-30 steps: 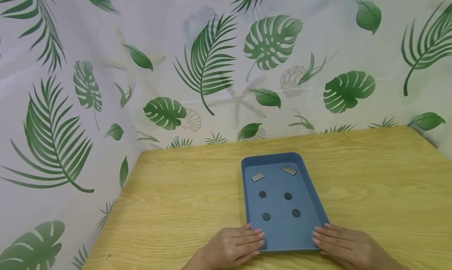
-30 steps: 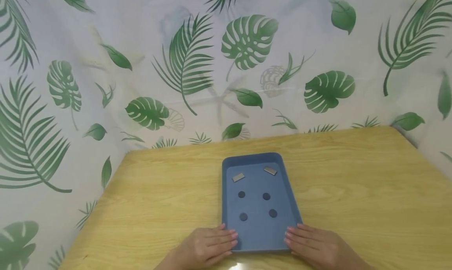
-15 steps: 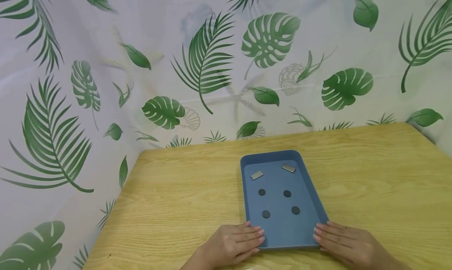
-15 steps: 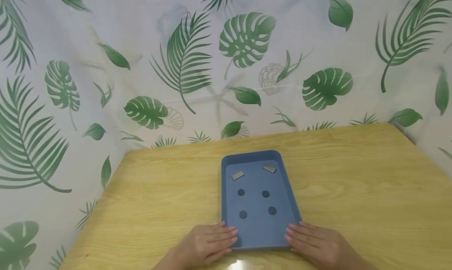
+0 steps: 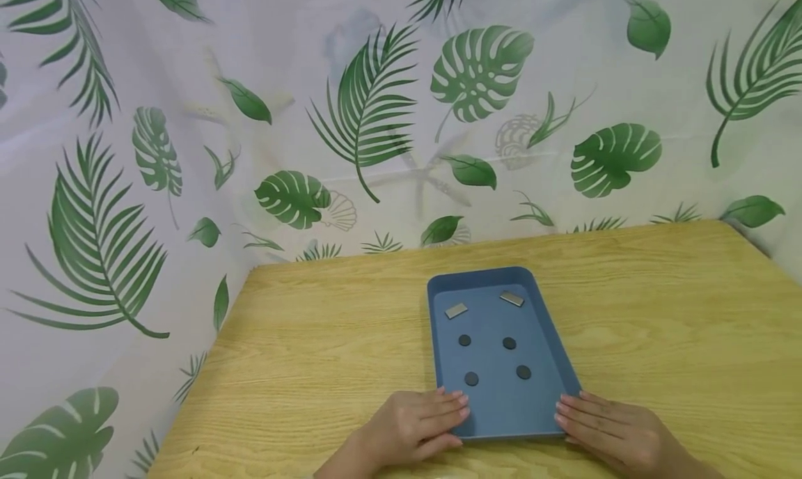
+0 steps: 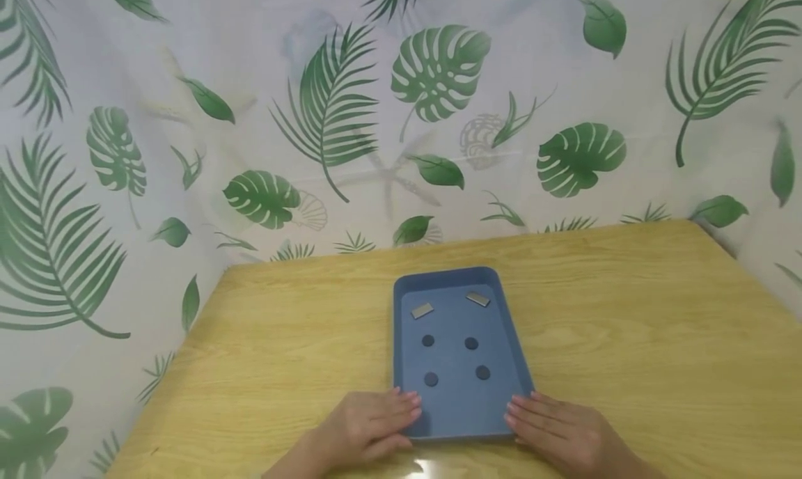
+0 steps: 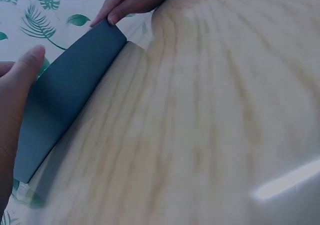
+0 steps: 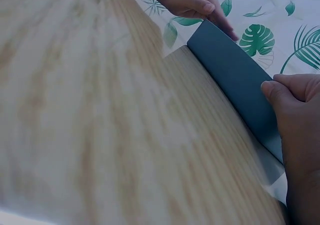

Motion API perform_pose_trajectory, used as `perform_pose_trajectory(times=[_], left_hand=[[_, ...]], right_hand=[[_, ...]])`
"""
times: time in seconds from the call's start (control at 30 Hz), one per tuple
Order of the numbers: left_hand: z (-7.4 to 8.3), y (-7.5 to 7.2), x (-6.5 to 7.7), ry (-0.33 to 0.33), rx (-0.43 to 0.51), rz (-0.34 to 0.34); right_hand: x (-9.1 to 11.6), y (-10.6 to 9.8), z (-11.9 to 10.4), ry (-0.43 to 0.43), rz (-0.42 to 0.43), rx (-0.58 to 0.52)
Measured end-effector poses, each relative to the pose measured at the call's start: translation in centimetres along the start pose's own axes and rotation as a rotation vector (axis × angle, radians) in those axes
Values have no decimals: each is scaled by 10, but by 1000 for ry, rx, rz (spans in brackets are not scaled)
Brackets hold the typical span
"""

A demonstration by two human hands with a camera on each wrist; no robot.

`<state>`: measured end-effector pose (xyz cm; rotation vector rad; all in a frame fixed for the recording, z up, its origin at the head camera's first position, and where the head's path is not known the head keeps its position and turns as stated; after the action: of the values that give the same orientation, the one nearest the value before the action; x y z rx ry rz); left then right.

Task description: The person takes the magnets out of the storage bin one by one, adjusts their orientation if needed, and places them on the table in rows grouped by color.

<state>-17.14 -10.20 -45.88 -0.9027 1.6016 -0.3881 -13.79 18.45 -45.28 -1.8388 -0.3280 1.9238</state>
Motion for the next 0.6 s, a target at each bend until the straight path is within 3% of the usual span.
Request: perform_pose_trajectory(times=[0.2, 0.33, 0.6], left_hand=[[-14, -1, -6, -173, 222, 81], [-24, -1, -14, -232, 295, 95], [-42, 1, -28, -229, 195, 58]], right_hand=[[1, 1, -1, -17, 32, -6], [-4, 1, 1, -54, 71, 24], [-13, 4, 1, -108, 158, 75]])
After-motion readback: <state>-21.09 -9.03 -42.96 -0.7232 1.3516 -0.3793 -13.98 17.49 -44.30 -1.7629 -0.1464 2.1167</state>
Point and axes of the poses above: each hand's wrist, its own x-axis away from the middle knuckle, its own y-axis out of the palm, z = x × y, the point moved 3 cm from there along -x, towards the middle knuckle, and after that the axes turned 7 degrees about -x, right-handed, at the moved point
